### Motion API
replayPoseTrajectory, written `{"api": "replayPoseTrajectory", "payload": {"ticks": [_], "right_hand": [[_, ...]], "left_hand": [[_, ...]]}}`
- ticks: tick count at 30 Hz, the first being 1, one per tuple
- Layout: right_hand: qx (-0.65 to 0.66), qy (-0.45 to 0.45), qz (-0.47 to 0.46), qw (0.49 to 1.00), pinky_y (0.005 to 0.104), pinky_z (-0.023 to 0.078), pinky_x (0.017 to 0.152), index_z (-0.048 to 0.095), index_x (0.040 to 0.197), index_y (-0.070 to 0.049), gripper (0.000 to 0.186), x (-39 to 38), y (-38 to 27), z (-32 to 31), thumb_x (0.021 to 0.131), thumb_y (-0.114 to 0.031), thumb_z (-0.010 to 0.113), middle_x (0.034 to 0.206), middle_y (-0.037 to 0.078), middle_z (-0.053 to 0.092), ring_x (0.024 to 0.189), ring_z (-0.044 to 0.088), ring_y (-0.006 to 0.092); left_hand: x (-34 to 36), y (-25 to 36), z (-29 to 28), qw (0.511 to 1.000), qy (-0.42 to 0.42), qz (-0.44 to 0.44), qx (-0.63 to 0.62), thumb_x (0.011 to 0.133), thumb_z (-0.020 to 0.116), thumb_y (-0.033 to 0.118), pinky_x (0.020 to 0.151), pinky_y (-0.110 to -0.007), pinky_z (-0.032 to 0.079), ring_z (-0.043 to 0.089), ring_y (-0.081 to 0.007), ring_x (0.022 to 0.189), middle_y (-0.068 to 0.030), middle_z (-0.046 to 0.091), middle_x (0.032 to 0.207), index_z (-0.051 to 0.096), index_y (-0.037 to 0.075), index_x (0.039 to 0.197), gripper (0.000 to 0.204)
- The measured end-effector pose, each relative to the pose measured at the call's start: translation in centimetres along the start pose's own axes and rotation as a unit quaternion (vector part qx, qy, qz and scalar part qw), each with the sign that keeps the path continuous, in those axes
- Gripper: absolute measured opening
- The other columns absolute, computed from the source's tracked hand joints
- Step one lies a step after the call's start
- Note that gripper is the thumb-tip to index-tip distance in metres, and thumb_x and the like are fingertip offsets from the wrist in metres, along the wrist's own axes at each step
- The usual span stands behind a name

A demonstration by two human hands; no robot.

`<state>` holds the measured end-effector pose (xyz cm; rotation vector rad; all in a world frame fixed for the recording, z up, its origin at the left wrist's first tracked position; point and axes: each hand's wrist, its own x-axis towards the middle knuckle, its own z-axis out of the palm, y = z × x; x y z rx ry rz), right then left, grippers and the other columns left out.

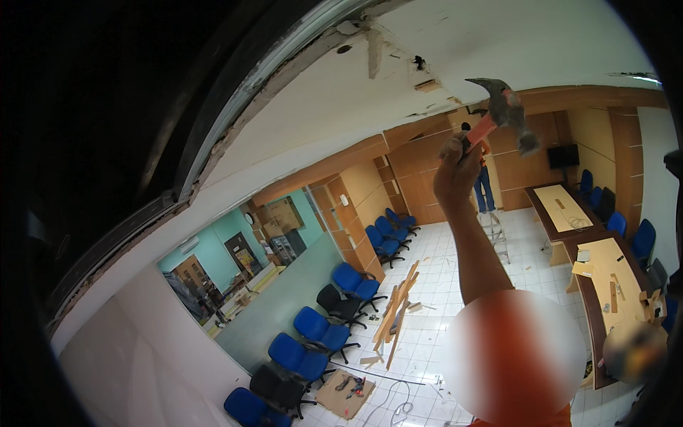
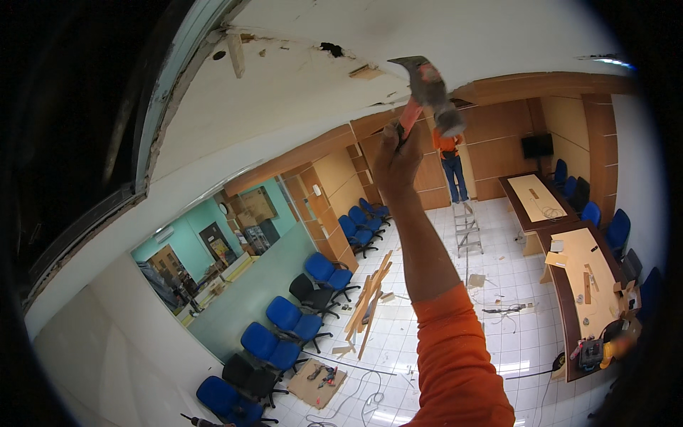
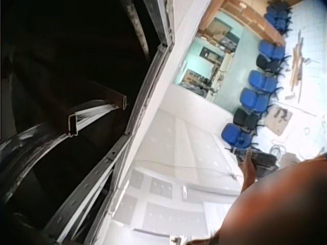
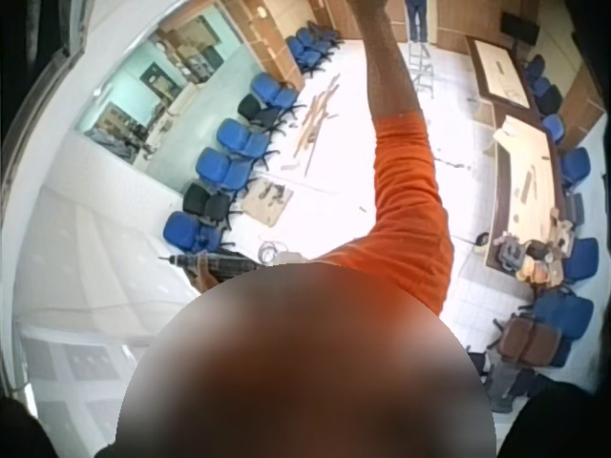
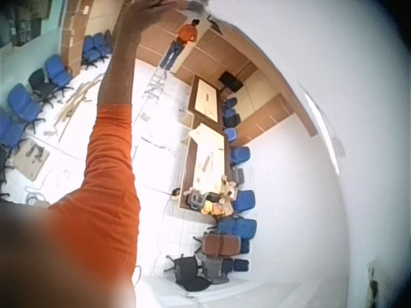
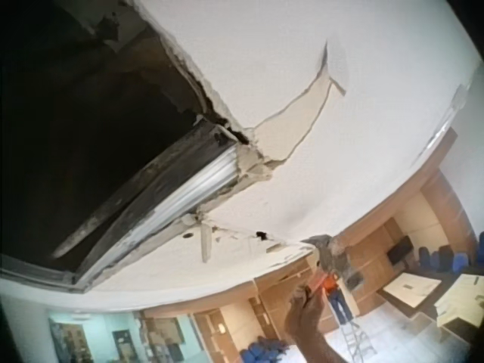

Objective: The person uses a hammer to remove old ceiling material, then switches to a drill to secure metal ceiling tracks. They repeatedly insert screws and drive them into the ceiling framework while standing on a ladder. A second worker is visible in the background working on a wall.

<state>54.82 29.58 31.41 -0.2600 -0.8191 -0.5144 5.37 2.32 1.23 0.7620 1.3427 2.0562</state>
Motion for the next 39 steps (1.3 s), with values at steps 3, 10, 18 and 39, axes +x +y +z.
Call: {"api": "replayPoseTrajectory", "payload": {"ticks": [3, 10, 18, 39], "right_hand": [[-0.058, -0.028, -0.112, 0.992, 0.0279, 0.041, 0.061, 0.048, 0.096, -0.005, 0.024, 1.1, 1.4, -0.3, 0.102, -0.028, 0.053, 0.071, 0.003, 0.048, 0.065, 0.047, 0.0128], [-0.368, -0.152, 0.181, 0.899, 0.0443, 0.052, 0.069, 0.059, 0.112, -0.004, 0.021, -3.2, 6.5, -5.3, 0.101, -0.021, 0.054, 0.087, 0.02, 0.065, 0.086, 0.066, 0.0391], [-0.199, -0.141, 0.013, 0.97, 0.0427, 0.051, 0.068, 0.056, 0.116, 0.001, 0.029, -6.6, 6.8, -8.0, 0.104, -0.024, 0.048, 0.088, 0.021, 0.063, 0.078, 0.065, 0.0376], [-0.359, -0.207, 0.111, 0.903, 0.0405, 0.049, 0.058, 0.056, 0.106, 0.0, 0.03, -1.5, -4.7, -5.6, 0.106, -0.027, 0.044, 0.073, 0.018, 0.061, 0.062, 0.064, 0.0282]], "left_hand": [[-0.4, 0.5, 0.1, 1.0, 0.008, -0.008, -0.002, 0.086, 0.072, 0.006, 0.07, -0.037, 0.055, 0.061, -0.0224, 0.085, -0.0101, 0.06, 0.104, 0.043, 0.005, 0.143, 0.063], [-1.0, 0.8, 0.1, 0.999, 0.026, -0.037, -0.004, 0.086, 0.072, 0.006, 0.067, -0.036, 0.055, 0.062, -0.0211, 0.081, -0.0082, 0.06, 0.099, 0.047, 0.005, 0.136, 0.056], [1.1, -0.4, 0.4, 1.0, 0.002, -0.013, 0.022, 0.086, 0.073, 0.006, 0.065, -0.034, 0.055, 0.061, -0.0196, 0.078, -0.0066, 0.061, 0.096, 0.051, 0.006, 0.129, 0.048], [0.4, -0.9, 0.2, 1.0, 0.015, -0.006, -0.015, 0.084, 0.075, 0.004, 0.066, -0.031, 0.053, 0.059, -0.0164, 0.079, -0.0049, 0.061, 0.096, 0.051, 0.005, 0.131, 0.053]]}}
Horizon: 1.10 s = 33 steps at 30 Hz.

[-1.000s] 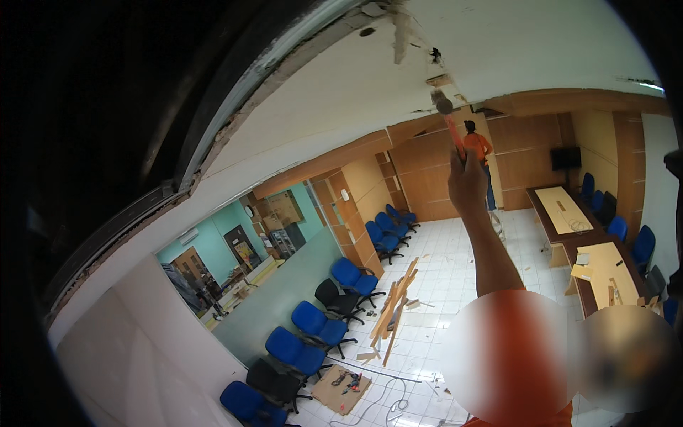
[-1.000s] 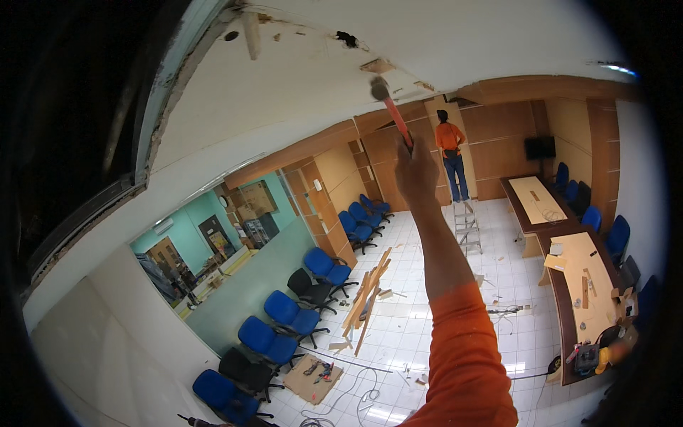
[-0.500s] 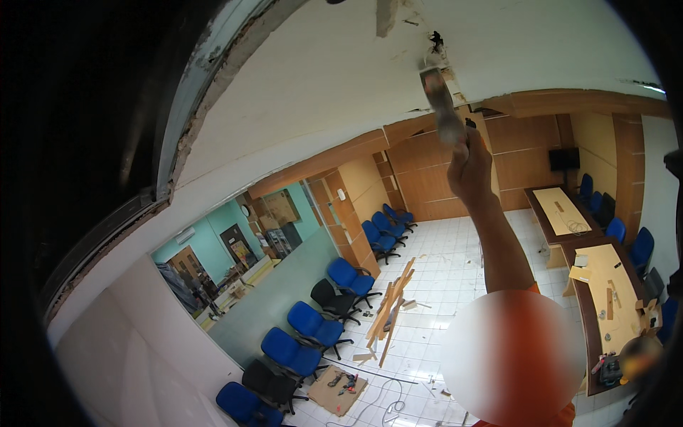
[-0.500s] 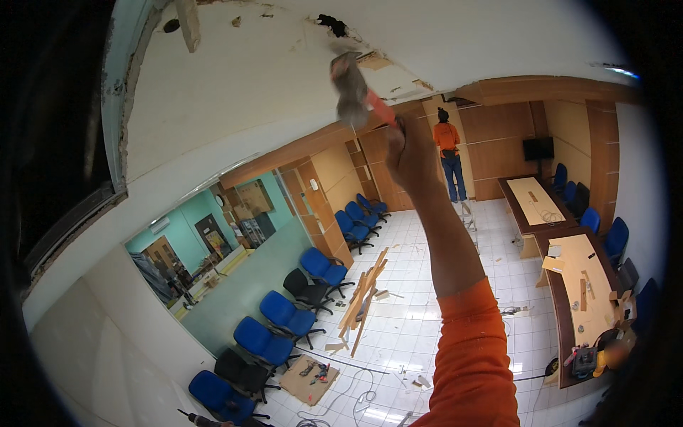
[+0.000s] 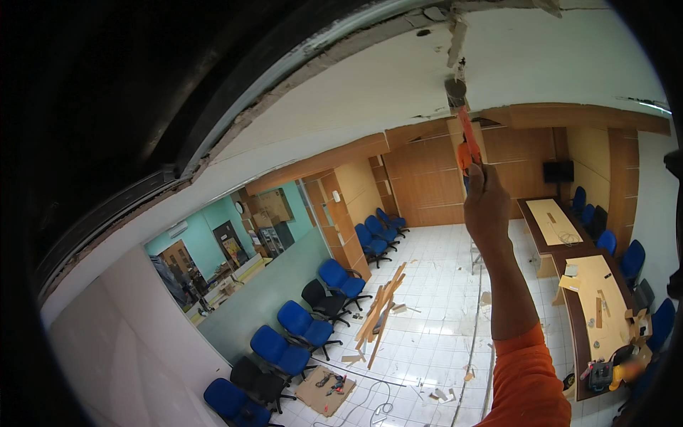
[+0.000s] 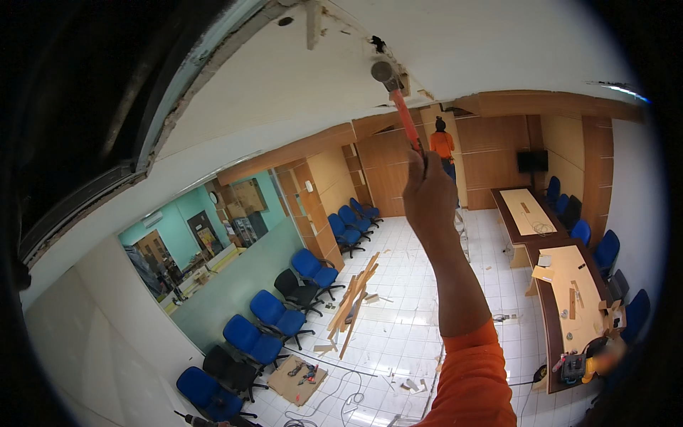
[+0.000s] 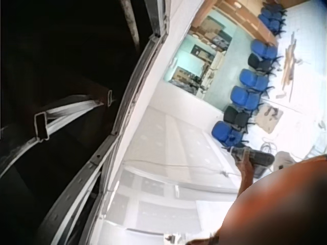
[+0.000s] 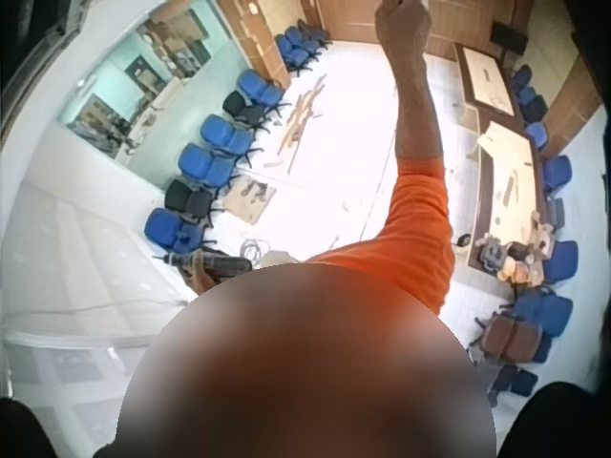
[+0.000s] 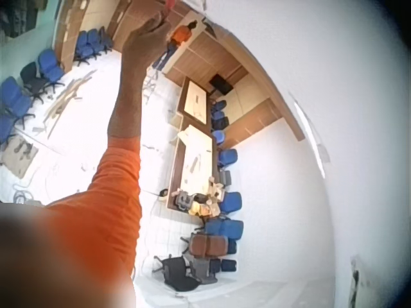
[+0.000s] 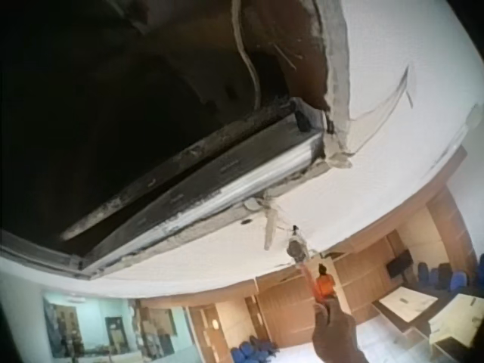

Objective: The person uses a hammer to remove old ceiling material, then switches to a drill to secure metal ceiling tracks. They repeatedly insert screws and drive them into the ceiling framework while standing on a ladder. A second worker is visible in the background working on a wall.

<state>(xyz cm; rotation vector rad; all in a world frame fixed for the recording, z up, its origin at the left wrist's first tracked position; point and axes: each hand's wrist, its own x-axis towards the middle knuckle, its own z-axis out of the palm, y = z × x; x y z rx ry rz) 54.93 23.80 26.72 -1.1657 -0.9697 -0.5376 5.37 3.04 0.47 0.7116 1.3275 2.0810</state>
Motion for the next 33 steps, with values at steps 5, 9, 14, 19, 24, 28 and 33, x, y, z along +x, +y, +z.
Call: {"api": "replayPoseTrajectory", "payload": {"ticks": [5, 9, 14, 19, 24, 28, 33], "right_hand": [[0.096, 0.087, -0.131, 0.983, 0.0423, 0.048, 0.058, 0.055, 0.106, -0.004, 0.023, 3.4, 4.1, 2.5, 0.105, -0.025, 0.046, 0.072, 0.018, 0.06, 0.063, 0.062, 0.0354], [0.123, 0.113, -0.265, 0.95, 0.04, 0.047, 0.059, 0.053, 0.107, -0.004, 0.021, 7.1, 7.3, 3.6, 0.105, -0.023, 0.044, 0.074, 0.017, 0.057, 0.064, 0.059, 0.0334], [0.116, 0.036, -0.16, 0.98, 0.0406, 0.047, 0.06, 0.054, 0.105, -0.003, 0.025, 6.1, 9.8, 5.0, 0.105, -0.025, 0.042, 0.073, 0.017, 0.056, 0.063, 0.057, 0.0323], [0.086, 0.017, -0.025, 0.996, 0.0382, 0.044, 0.058, 0.054, 0.098, -0.003, 0.034, -0.5, 10.8, 5.3, 0.107, -0.033, 0.041, 0.069, 0.014, 0.054, 0.061, 0.055, 0.0271], [0.222, 0.022, -0.009, 0.975, 0.0276, 0.036, 0.053, 0.053, 0.092, -0.005, 0.047, -1.6, 8.9, 4.2, 0.107, -0.046, 0.036, 0.066, -0.001, 0.047, 0.058, 0.043, 0.0091], [0.294, 0.023, -0.034, 0.955, 0.0257, 0.035, 0.048, 0.051, 0.093, -0.007, 0.053, 2.2, 4.9, 2.3, 0.106, -0.054, 0.029, 0.067, 0.0, 0.047, 0.053, 0.042, 0.0087], [0.498, 0.109, -0.009, 0.86, 0.0242, 0.037, 0.043, 0.049, 0.097, -0.009, 0.057, 3.1, 0.0, 3.2, 0.105, -0.059, 0.024, 0.063, -0.001, 0.045, 0.049, 0.043, 0.0073]], "left_hand": [[-0.4, 0.5, 0.1, 1.0, 0.006, -0.017, 0.014, 0.085, 0.075, 0.006, 0.067, -0.032, 0.053, 0.059, -0.0169, 0.079, -0.0053, 0.06, 0.096, 0.047, 0.003, 0.136, 0.059], [-0.7, 0.6, 0.6, 1.0, 0.001, -0.012, 0.014, 0.085, 0.075, 0.006, 0.068, -0.034, 0.054, 0.06, -0.0191, 0.083, -0.0082, 0.06, 0.103, 0.046, 0.003, 0.138, 0.061], [-0.6, -0.2, 1.4, 1.0, 0.008, -0.022, 0.016, 0.085, 0.075, 0.004, 0.068, -0.035, 0.055, 0.061, -0.0203, 0.083, -0.0098, 0.062, 0.105, 0.046, 0.004, 0.138, 0.061], [-0.6, -1.4, 0.7, 0.999, -0.027, -0.012, -0.014, 0.085, 0.074, 0.003, 0.067, -0.036, 0.056, 0.062, -0.0205, 0.078, -0.0084, 0.063, 0.098, 0.046, 0.005, 0.138, 0.06], [0.1, -1.4, -0.5, 1.0, -0.022, -0.019, 0.0, 0.086, 0.073, 0.004, 0.066, -0.035, 0.056, 0.062, -0.0201, 0.078, -0.0084, 0.064, 0.096, 0.046, 0.005, 0.139, 0.059], [0.3, -1.3, -0.3, 1.0, -0.013, -0.016, 0.005, 0.085, 0.074, 0.005, 0.066, -0.035, 0.056, 0.062, -0.0199, 0.077, -0.0084, 0.063, 0.096, 0.046, 0.004, 0.138, 0.06], [-0.9, -1.7, 0.3, 1.0, -0.001, -0.022, 0.013, 0.084, 0.076, 0.006, 0.067, -0.035, 0.055, 0.062, -0.0196, 0.079, -0.0083, 0.063, 0.099, 0.047, 0.002, 0.138, 0.061]]}}
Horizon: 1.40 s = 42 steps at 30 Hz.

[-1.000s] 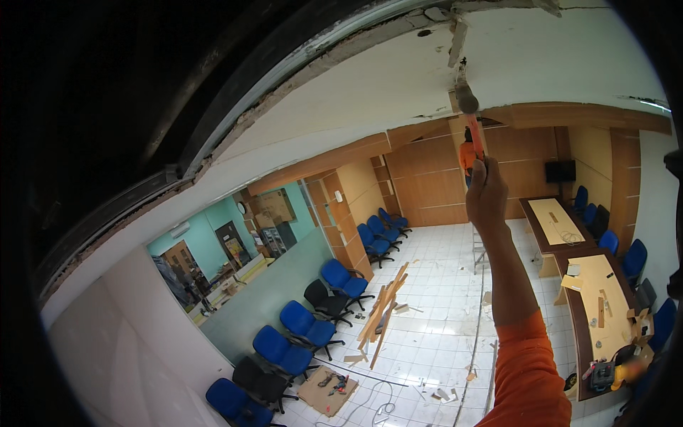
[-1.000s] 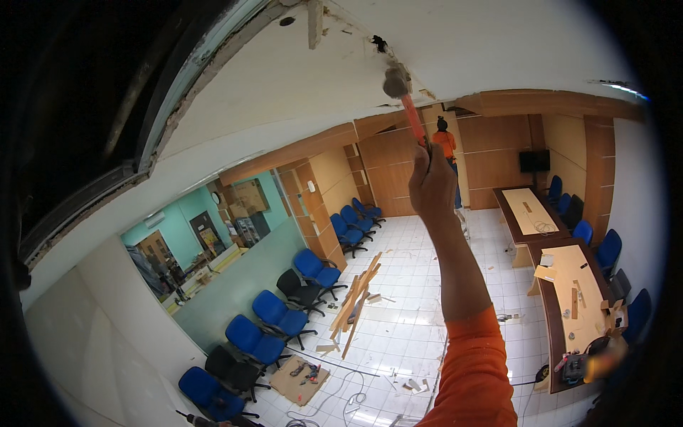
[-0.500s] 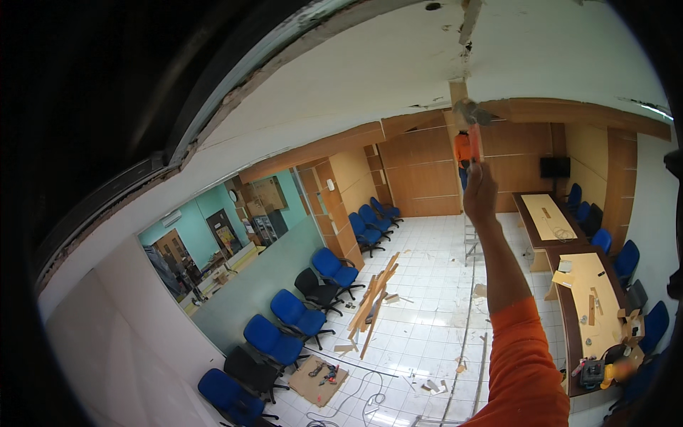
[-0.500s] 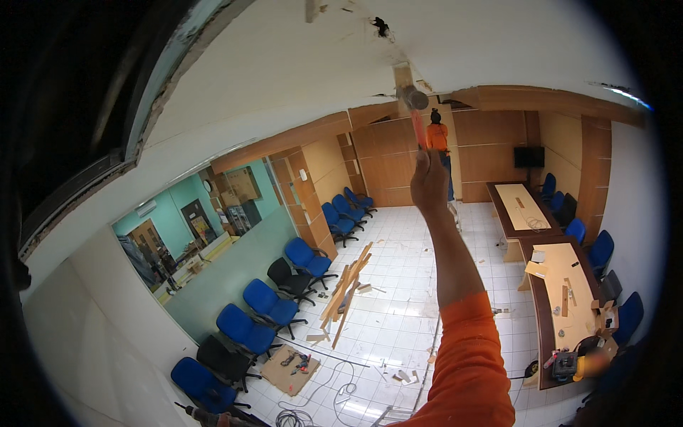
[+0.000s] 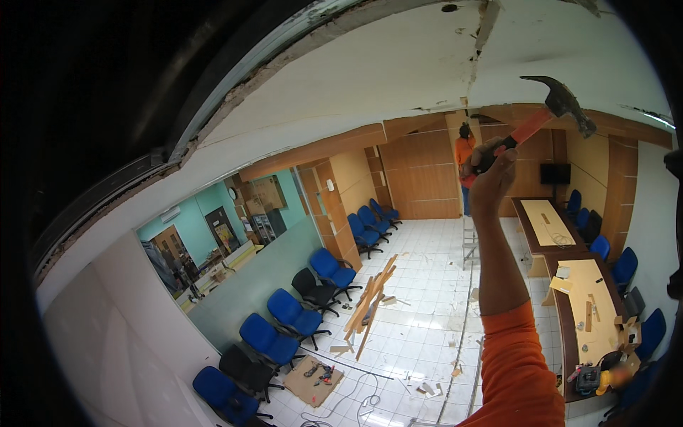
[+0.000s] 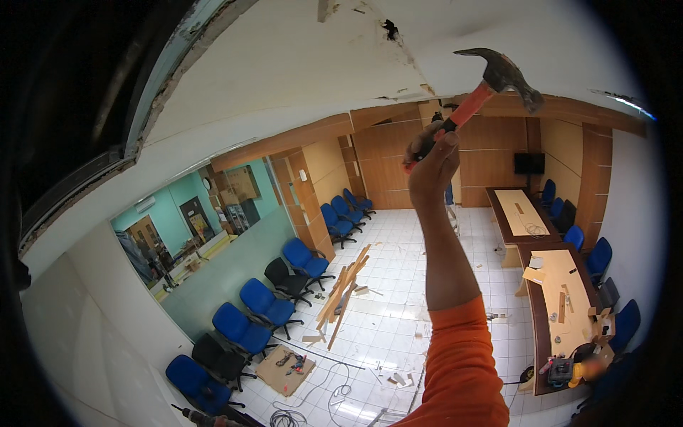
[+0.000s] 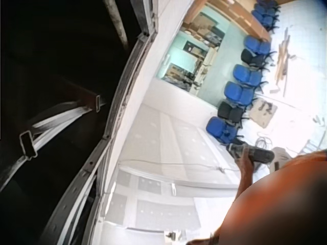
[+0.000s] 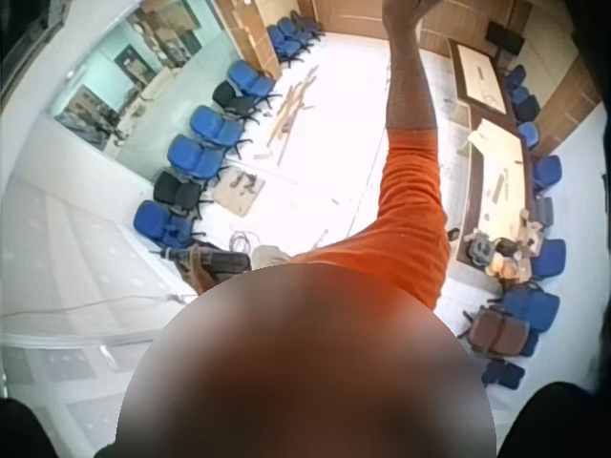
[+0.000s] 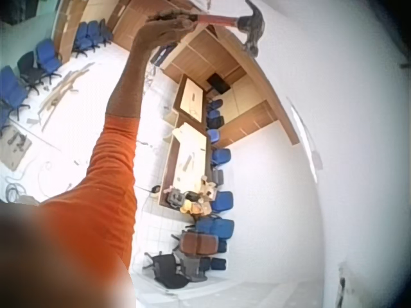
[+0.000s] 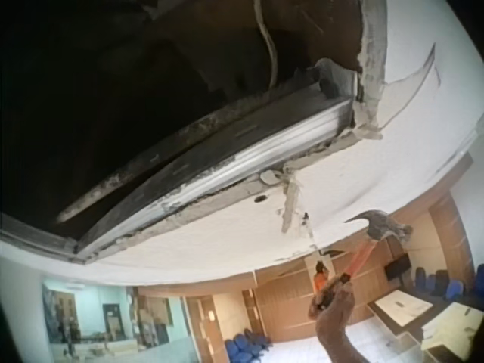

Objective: The person uses a hammer to remove old ceiling material, then switches to a drill to secure metal ceiling tracks. They repeatedly insert screws and drive them into the ceiling framework while standing on a ladder. A second worker is visible in the background working on a wall.

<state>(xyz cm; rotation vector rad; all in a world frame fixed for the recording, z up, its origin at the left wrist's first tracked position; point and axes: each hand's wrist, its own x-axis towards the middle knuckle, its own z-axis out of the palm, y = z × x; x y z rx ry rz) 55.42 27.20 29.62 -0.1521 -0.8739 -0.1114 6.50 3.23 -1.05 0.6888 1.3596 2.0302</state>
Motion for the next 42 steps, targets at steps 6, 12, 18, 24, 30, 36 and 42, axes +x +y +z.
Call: {"api": "replayPoseTrajectory", "payload": {"ticks": [6, 12, 18, 24, 30, 36, 42], "right_hand": [[-0.137, -0.092, 0.135, 0.977, 0.0234, 0.036, 0.042, 0.05, 0.095, -0.011, 0.055, -1.5, 0.8, 0.1, 0.104, -0.061, 0.028, 0.062, -0.002, 0.044, 0.047, 0.043, 0.0073], [0.084, -0.006, 0.047, 0.995, 0.0249, 0.038, 0.043, 0.045, 0.093, -0.01, 0.059, -0.6, 1.6, 3.2, 0.102, -0.066, 0.029, 0.064, 0.0, 0.045, 0.049, 0.044, 0.0086], [0.057, -0.063, 0.112, 0.99, 0.0284, 0.045, 0.045, 0.042, 0.088, -0.011, 0.065, -2.0, 0.2, 5.2, 0.098, -0.072, 0.024, 0.063, 0.002, 0.047, 0.049, 0.05, 0.0137], [0.166, 0.032, 0.082, 0.982, 0.0252, 0.039, 0.044, 0.041, 0.086, -0.012, 0.055, -0.7, -1.1, 5.3, 0.104, -0.061, 0.025, 0.063, 0.0, 0.045, 0.048, 0.045, 0.0101], [0.092, -0.027, 0.17, 0.981, 0.0251, 0.04, 0.043, 0.042, 0.082, -0.011, 0.057, -2.9, -0.9, 5.6, 0.104, -0.061, 0.026, 0.06, 0.0, 0.044, 0.047, 0.046, 0.0097], [0.202, 0.032, 0.093, 0.974, 0.028, 0.043, 0.045, 0.044, 0.091, -0.011, 0.058, -1.2, -2.6, 4.8, 0.102, -0.066, 0.026, 0.065, 0.001, 0.046, 0.049, 0.049, 0.0137], [0.098, -0.072, 0.171, 0.978, 0.0248, 0.037, 0.041, 0.045, 0.089, -0.009, 0.053, -3.9, -1.8, 4.2, 0.106, -0.056, 0.027, 0.061, -0.001, 0.044, 0.044, 0.041, 0.008]], "left_hand": [[-0.2, 0.9, 0.7, 1.0, -0.019, 0.015, 0.012, 0.083, 0.077, 0.007, 0.069, -0.034, 0.055, 0.061, -0.0189, 0.083, -0.0078, 0.062, 0.102, 0.047, 0.002, 0.137, 0.062], [-0.3, 1.9, 1.0, 0.999, -0.022, -0.004, 0.028, 0.084, 0.076, 0.008, 0.069, -0.034, 0.054, 0.061, -0.0198, 0.083, -0.0089, 0.062, 0.102, 0.049, 0.002, 0.136, 0.059], [-0.2, 0.7, 1.3, 0.999, -0.032, -0.015, -0.006, 0.085, 0.075, 0.008, 0.067, -0.036, 0.055, 0.061, -0.0207, 0.083, -0.0102, 0.062, 0.105, 0.048, 0.005, 0.138, 0.059], [-0.5, 1.8, 1.3, 0.999, -0.05, -0.016, 0.009, 0.085, 0.075, 0.007, 0.068, -0.037, 0.056, 0.061, -0.0222, 0.086, -0.0108, 0.062, 0.109, 0.043, 0.009, 0.145, 0.068], [-1.4, 2.6, 0.9, 0.998, -0.042, -0.033, 0.019, 0.086, 0.074, 0.012, 0.071, -0.037, 0.056, 0.061, -0.0233, 0.091, -0.0128, 0.06, 0.116, 0.044, 0.01, 0.145, 0.066], [-1.9, 2.7, 0.2, 0.996, -0.059, 0.02, 0.062, 0.09, 0.072, 0.017, 0.082, -0.038, 0.053, 0.059, -0.0256, 0.097, -0.0138, 0.06, 0.116, 0.053, 0.004, 0.136, 0.052], [-3.0, 4.2, 1.7, 0.993, -0.053, 0.053, 0.091, 0.093, 0.068, 0.02, 0.087, -0.039, 0.049, 0.054, -0.0265, 0.101, -0.0175, 0.056, 0.121, 0.058, -0.001, 0.128, 0.041]]}}
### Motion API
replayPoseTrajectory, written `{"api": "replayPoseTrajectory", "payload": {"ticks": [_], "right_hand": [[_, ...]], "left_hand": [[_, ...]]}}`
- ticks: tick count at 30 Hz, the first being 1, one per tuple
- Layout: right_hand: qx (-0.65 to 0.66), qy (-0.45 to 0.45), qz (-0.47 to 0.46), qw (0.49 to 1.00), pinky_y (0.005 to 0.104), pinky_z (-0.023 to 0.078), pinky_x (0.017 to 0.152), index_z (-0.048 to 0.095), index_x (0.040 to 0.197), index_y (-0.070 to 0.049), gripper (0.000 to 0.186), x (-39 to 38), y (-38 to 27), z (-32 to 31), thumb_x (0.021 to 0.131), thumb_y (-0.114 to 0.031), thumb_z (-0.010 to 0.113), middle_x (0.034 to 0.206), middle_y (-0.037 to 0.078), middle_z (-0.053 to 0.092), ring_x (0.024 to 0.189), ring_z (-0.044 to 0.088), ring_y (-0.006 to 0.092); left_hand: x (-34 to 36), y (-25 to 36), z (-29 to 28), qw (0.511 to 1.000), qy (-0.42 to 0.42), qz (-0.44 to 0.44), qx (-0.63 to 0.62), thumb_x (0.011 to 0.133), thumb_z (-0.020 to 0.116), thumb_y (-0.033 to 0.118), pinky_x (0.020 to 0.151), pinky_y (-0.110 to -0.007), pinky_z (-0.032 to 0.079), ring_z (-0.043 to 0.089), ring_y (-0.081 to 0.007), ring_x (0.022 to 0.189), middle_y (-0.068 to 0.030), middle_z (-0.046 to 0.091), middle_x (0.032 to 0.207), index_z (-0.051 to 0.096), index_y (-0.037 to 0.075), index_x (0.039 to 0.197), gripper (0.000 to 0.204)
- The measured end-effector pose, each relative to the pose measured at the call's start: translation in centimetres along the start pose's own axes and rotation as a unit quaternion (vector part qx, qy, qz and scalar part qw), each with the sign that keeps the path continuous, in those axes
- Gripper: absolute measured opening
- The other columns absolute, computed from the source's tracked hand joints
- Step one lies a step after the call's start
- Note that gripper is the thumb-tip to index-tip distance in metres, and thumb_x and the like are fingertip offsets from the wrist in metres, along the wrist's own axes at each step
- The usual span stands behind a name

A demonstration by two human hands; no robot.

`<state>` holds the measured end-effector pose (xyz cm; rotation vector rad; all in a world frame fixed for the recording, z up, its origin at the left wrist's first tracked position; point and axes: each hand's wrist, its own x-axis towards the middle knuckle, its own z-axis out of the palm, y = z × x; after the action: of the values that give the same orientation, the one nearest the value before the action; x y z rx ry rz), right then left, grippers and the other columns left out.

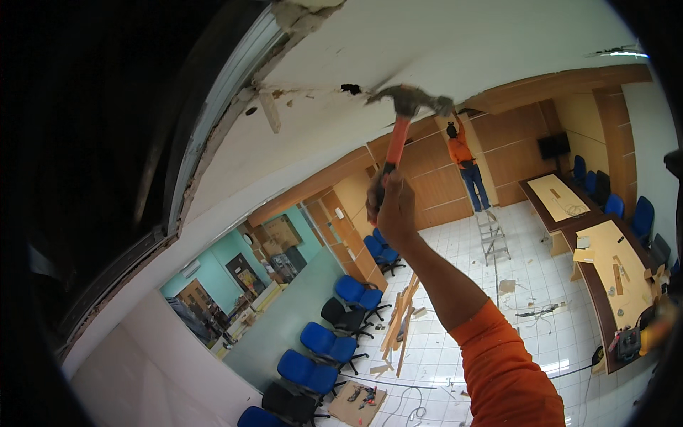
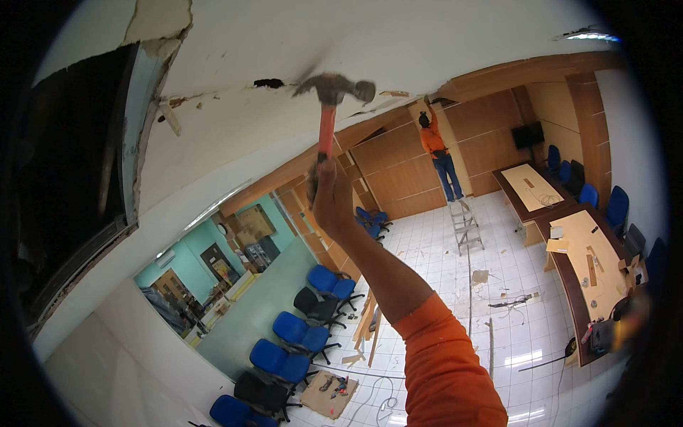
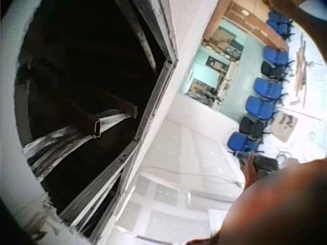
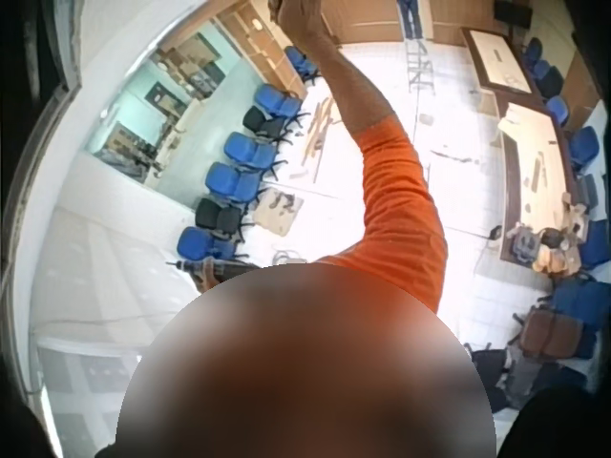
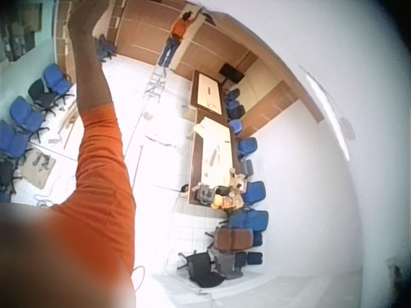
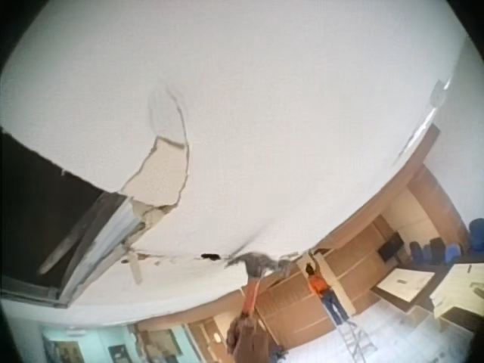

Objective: The person uses a hammer to remove old ceiling material, then switches to a drill to secure metal ceiling tracks. They repeatedly insert screws and drive them into the ceiling framework while standing on a ladder. A second worker is visible in the background working on a wall.

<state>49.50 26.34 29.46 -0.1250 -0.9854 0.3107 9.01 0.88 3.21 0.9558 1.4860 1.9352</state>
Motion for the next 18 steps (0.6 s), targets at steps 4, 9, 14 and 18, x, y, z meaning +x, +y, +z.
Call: {"api": "replayPoseTrajectory", "payload": {"ticks": [4, 9, 14, 18], "right_hand": [[-0.036, 0.027, 0.023, 0.999, 0.0243, 0.041, 0.043, 0.043, 0.087, -0.01, 0.061, 0.0, 0.6, -1.3, 0.102, -0.065, 0.024, 0.061, 0.0, 0.045, 0.047, 0.046, 0.0088], [0.009, 0.053, -0.096, 0.994, 0.0239, 0.039, 0.043, 0.046, 0.088, -0.01, 0.058, 2.5, 1.7, -1.7, 0.102, -0.064, 0.03, 0.061, -0.002, 0.044, 0.048, 0.045, 0.0071], [-0.093, 0.037, -0.046, 0.994, 0.0243, 0.038, 0.043, 0.047, 0.088, -0.01, 0.053, 2.6, 2.9, -2.5, 0.104, -0.059, 0.032, 0.06, -0.002, 0.044, 0.048, 0.043, 0.0063], [-0.005, 0.082, -0.004, 0.997, 0.0242, 0.037, 0.043, 0.047, 0.088, -0.01, 0.051, 1.6, 2.3, -2.8, 0.105, -0.056, 0.033, 0.06, -0.002, 0.044, 0.047, 0.043, 0.0064]], "left_hand": [[0.1, -0.6, -0.4, 0.994, -0.038, 0.075, 0.072, 0.093, 0.067, 0.018, 0.092, -0.043, 0.047, 0.053, -0.0307, 0.103, -0.0214, 0.056, 0.125, 0.059, -0.001, 0.127, 0.04], [1.6, -2.4, -1.8, 0.922, -0.104, 0.282, 0.243, 0.089, 0.062, 0.006, 0.099, -0.054, 0.042, 0.055, -0.0487, 0.108, -0.0294, 0.058, 0.121, 0.06, 0.0, 0.127, 0.039], [2.5, -3.7, -2.3, 0.921, -0.12, 0.276, 0.247, 0.088, 0.058, 0.003, 0.102, -0.059, 0.039, 0.052, -0.0549, 0.112, -0.0339, 0.057, 0.122, 0.06, 0.0, 0.127, 0.039], [2.7, -4.0, -2.4, 0.91, -0.134, 0.285, 0.271, 0.09, 0.056, 0.002, 0.1, -0.06, 0.039, 0.054, -0.0532, 0.111, -0.0312, 0.06, 0.118, 0.059, -0.001, 0.127, 0.038]]}}
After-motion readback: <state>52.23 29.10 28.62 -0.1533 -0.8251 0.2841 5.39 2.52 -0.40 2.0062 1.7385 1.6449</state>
